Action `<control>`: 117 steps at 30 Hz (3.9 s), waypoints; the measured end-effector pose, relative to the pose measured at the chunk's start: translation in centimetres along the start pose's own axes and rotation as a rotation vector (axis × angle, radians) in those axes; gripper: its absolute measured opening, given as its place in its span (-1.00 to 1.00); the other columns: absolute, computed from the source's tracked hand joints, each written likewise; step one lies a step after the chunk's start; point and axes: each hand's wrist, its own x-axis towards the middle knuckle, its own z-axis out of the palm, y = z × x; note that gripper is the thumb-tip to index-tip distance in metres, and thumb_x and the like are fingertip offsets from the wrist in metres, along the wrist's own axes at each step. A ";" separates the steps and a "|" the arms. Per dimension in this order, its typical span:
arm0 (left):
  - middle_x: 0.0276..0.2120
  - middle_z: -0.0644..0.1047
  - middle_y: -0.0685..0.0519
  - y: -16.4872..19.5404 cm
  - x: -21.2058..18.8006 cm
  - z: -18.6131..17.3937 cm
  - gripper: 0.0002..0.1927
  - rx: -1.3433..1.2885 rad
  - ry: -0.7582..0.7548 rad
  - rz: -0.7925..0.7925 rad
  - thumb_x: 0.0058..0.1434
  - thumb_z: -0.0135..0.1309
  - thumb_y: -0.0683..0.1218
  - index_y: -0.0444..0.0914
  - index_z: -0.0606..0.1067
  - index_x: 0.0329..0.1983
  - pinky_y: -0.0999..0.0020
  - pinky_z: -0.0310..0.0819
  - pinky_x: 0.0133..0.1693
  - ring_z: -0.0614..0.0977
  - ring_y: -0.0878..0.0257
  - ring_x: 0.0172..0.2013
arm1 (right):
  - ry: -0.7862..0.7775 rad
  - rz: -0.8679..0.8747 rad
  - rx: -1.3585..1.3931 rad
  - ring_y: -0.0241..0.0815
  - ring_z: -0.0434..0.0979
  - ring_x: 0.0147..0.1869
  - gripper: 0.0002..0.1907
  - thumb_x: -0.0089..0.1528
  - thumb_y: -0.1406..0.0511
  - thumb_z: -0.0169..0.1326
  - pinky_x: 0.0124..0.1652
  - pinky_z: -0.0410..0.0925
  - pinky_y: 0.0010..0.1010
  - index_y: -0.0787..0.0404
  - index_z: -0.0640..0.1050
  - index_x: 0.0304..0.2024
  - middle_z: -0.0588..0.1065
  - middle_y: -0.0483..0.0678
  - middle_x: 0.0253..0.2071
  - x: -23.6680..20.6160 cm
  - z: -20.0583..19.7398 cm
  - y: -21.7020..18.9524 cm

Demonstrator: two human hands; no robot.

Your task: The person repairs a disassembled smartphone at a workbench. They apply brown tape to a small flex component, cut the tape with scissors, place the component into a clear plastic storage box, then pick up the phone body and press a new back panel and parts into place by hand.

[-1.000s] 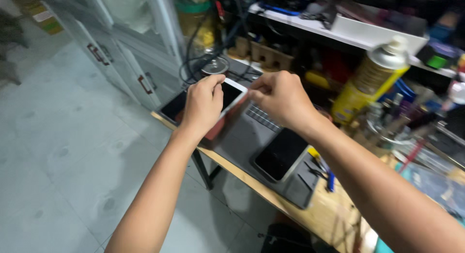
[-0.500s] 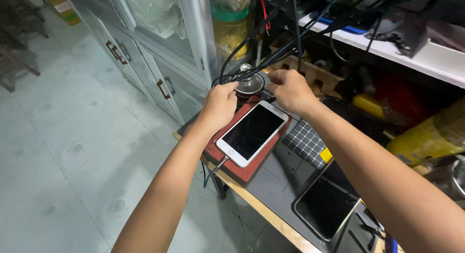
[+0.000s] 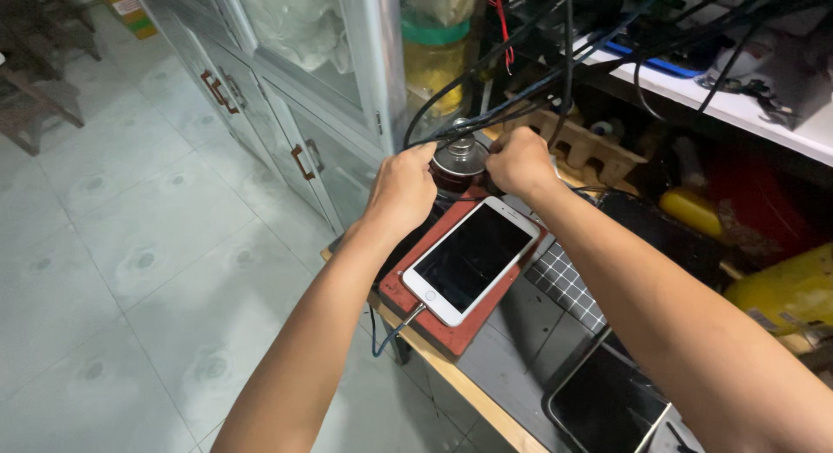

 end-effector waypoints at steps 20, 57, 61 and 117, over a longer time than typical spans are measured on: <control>0.11 0.51 -0.28 0.7 -1.6 -0.8 -0.36 -0.012 0.080 -0.092 0.15 0.01 -0.25 -0.32 0.32 0.36 0.10 0.36 0.19 0.52 -0.16 0.14 | 0.120 -0.016 0.459 -0.28 0.61 -0.48 -0.80 0.25 0.39 0.10 -0.41 0.44 -0.44 0.48 0.63 -0.28 0.59 0.04 -0.49 -1.3 -0.7 -2.8; -0.35 0.47 -0.12 1.1 -0.1 -0.7 -0.92 0.189 0.304 0.291 0.23 0.18 -0.19 -0.32 0.53 -0.32 0.00 0.46 -0.28 0.59 -0.13 -0.32 | 0.006 0.180 0.455 -0.16 0.63 -0.42 -0.73 0.15 0.31 0.18 -0.35 0.46 -0.33 0.43 0.62 -0.21 0.61 0.07 -0.40 -0.6 -1.2 -1.3; -0.35 0.47 -0.13 1.1 -0.3 -1.5 -0.91 0.157 0.331 0.274 0.23 0.18 -0.19 -0.33 0.52 -0.29 -0.01 0.44 -0.30 0.58 -0.16 -0.32 | 0.041 0.152 0.650 -0.28 0.54 -0.47 -0.74 0.22 0.31 0.10 -0.40 0.41 -0.42 0.44 0.63 -0.21 0.59 -0.01 -0.43 -0.5 -1.6 -1.8; 0.42 0.29 -0.14 42.4 -34.3 20.7 0.05 -1.058 -0.874 0.250 0.00 0.44 -0.06 -0.28 0.16 0.52 0.20 0.54 0.16 0.49 0.08 0.35 | 0.398 0.371 0.689 -0.19 0.70 -0.08 -0.50 0.09 0.48 0.22 -0.10 0.51 -0.37 0.36 0.59 0.12 0.70 0.10 -0.12 -59.2 -36.8 23.8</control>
